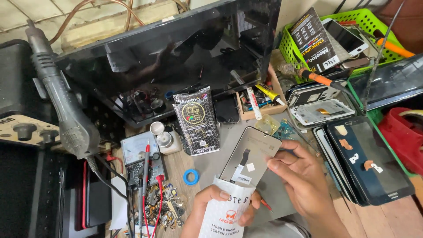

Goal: Unboxing a replacement mobile phone screen from shipping packaging and bubble wrap for inspection.

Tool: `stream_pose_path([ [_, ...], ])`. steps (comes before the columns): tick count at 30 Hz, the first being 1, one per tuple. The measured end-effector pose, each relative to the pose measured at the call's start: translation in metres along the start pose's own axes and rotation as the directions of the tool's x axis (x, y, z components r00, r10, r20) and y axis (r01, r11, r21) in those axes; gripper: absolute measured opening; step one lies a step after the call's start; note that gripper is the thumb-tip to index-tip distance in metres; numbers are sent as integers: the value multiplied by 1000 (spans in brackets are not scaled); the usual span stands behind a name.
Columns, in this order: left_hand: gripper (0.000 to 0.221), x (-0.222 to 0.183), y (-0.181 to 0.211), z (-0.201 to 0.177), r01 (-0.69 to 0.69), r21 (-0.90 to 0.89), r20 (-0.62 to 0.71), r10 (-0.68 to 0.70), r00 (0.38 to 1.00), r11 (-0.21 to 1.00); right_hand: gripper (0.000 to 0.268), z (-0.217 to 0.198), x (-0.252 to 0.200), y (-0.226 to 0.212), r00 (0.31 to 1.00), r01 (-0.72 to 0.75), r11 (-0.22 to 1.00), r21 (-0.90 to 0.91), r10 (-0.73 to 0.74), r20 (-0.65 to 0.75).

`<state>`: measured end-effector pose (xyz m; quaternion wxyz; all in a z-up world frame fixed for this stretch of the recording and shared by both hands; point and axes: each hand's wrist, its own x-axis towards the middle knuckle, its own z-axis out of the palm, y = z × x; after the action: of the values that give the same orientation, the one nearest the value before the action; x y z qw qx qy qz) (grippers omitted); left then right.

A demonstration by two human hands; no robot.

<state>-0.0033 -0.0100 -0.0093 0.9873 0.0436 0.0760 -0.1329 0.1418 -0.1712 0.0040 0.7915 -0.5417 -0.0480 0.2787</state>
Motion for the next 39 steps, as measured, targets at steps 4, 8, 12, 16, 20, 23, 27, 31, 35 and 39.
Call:
stream_pose_path([
  [4, 56, 3, 0, -17, 43, 32, 74, -45, 996, 999, 26, 6, 3, -2, 997, -58, 998, -37, 55, -60],
  [8, 60, 2, -1, -15, 26, 33, 6, -26, 1000, 999, 18, 9, 1, -5, 996, -80, 995, -67, 77, -40],
  [12, 67, 2, -1, -4, 15, 77, 12, -16, 1000, 997, 14, 13, 2, -6, 996, -65, 996, -65, 60, -73],
  [16, 68, 6, -3, -11, 27, 171, 56, -37, 998, 985, 16, 6, 10, -4, 986, -24, 1000, -6, 22, -164],
  [20, 74, 6, -2, -9, 34, 134, 89, -46, 995, 990, 13, 4, 18, -14, 986, 57, 997, 60, -47, -163],
  [23, 24, 6, -3, -8, -42, 104, 68, 35, 997, 994, 14, 9, 19, -25, 982, 65, 998, -3, -65, -178],
  [27, 27, 6, -4, -5, -28, 110, 36, 24, 999, 994, 11, 7, 20, -26, 979, 61, 998, 21, -55, -197],
  [31, 30, 5, -4, 1, -52, 124, -9, 53, 999, 991, 11, 6, 20, -27, 980, 53, 998, 18, -48, -194],
  [35, 26, 6, -4, 9, -68, 109, 3, 69, 998, 992, 10, 6, 20, -26, 979, 49, 998, 26, -43, -199],
  [39, 28, 5, -4, 10, -68, 118, -3, 69, 998, 991, 11, 5, 21, -24, 982, 63, 998, 18, -59, -181],
])
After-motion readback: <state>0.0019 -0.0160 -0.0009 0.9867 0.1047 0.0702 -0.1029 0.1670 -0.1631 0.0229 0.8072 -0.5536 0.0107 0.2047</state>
